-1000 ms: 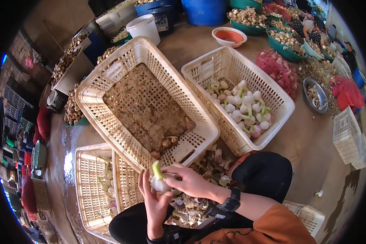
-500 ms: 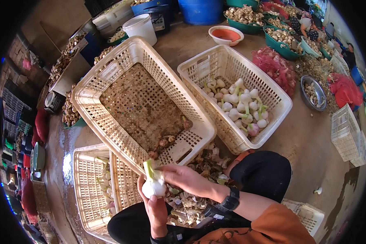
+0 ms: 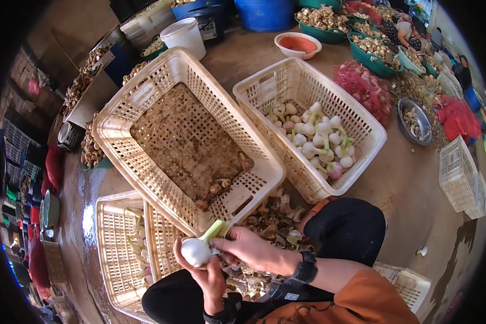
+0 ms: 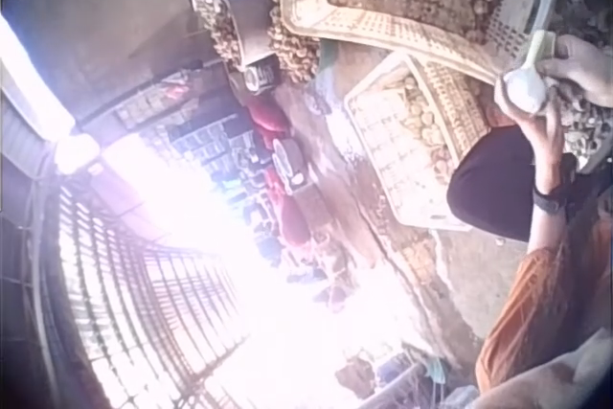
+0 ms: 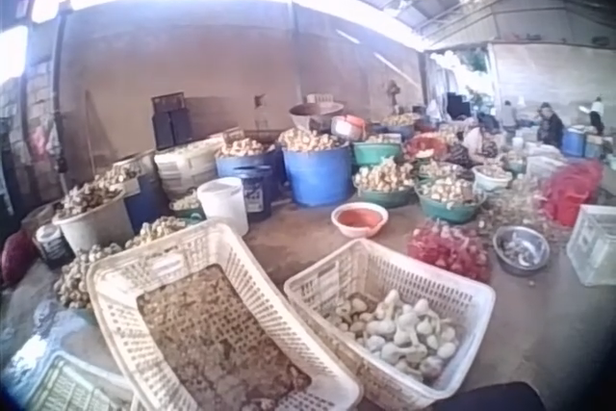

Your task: Peeling and cleaning various tubers by hand using a small peeling tool in an agricultural processing area.

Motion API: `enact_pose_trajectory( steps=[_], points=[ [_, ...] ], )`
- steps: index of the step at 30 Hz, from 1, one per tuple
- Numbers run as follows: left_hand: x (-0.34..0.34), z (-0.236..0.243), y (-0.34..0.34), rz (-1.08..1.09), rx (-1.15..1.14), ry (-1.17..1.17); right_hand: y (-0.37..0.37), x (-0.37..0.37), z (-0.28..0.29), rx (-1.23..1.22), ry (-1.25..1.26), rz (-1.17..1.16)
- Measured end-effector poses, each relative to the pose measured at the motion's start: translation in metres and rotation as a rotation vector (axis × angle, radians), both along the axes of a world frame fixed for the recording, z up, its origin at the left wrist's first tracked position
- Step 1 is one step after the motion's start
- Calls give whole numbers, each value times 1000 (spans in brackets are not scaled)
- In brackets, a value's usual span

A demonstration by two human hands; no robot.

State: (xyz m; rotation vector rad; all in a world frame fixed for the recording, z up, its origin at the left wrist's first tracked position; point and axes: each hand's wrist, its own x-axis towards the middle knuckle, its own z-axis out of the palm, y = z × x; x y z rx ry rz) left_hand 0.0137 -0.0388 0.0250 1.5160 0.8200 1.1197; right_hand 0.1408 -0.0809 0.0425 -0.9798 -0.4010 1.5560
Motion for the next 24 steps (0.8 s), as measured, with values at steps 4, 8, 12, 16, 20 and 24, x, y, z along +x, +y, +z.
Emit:
enact_pose_trajectory(
  steps=[4,8,12,16,20,24],
  points=[
    [-12,9,12,-190,-768,-390,2,2,-3,364,-798,-126],
    [1,12,6,-104,64,230,4,6,-1,377,-845,-157],
    [-28,-2,22,-198,-403,-52,0,27,8,249,-564,96],
    [-25,-5,30,-339,-480,39,7,23,-5,377,-517,113],
    [-27,-12,23,-400,-451,78,8,19,-16,72,-251,-19],
    [-31,-13,33,-462,-427,32,13,10,-20,-180,370,-290]
  ],
)
